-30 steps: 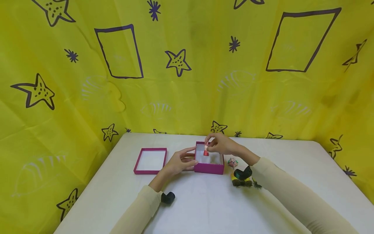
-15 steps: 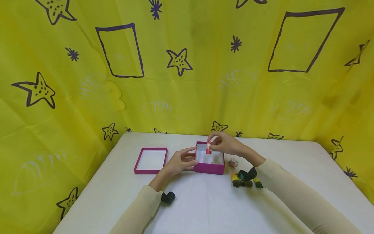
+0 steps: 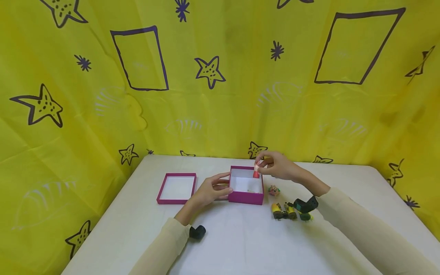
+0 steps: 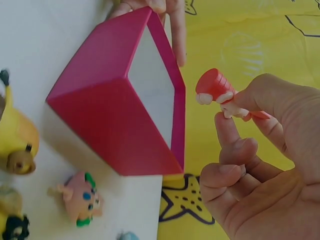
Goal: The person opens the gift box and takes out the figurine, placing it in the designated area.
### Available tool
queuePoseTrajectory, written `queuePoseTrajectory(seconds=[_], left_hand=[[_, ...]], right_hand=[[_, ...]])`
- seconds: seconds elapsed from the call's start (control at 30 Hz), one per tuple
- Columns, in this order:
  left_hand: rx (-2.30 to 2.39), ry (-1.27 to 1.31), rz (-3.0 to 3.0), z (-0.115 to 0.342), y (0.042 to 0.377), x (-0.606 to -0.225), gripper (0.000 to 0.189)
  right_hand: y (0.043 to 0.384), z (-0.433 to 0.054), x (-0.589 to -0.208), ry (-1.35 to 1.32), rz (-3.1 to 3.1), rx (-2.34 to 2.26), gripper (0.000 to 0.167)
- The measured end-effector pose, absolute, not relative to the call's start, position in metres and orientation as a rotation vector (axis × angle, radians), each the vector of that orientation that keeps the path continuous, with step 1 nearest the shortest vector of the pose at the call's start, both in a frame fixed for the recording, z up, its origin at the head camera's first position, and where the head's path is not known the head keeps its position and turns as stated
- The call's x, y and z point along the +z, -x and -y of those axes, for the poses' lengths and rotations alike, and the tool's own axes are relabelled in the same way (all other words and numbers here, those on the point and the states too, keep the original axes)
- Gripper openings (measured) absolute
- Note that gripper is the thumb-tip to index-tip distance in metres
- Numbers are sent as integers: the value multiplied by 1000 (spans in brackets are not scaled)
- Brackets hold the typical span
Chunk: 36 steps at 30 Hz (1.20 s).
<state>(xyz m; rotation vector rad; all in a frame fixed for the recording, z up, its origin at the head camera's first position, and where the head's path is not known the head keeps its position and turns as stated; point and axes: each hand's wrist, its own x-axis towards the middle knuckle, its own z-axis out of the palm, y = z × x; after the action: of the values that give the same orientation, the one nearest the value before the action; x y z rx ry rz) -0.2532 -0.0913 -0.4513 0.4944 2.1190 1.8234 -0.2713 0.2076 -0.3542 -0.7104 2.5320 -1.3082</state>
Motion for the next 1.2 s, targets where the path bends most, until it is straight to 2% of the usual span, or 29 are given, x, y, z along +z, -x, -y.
queuePoseTrajectory(seconds=[0.33, 0.73, 1.2], left_hand=[[1816, -510, -2125, 92, 254, -452, 68], [1779, -505, -2155, 93, 255, -451, 69], [1772, -539, -2173, 94, 257, -453, 69]], right_hand=[[266, -236, -353, 643, -2565, -1297, 20], [257, -267, -360, 576, -2545, -1278, 29], [254, -284, -373, 462, -2554, -1261, 30]])
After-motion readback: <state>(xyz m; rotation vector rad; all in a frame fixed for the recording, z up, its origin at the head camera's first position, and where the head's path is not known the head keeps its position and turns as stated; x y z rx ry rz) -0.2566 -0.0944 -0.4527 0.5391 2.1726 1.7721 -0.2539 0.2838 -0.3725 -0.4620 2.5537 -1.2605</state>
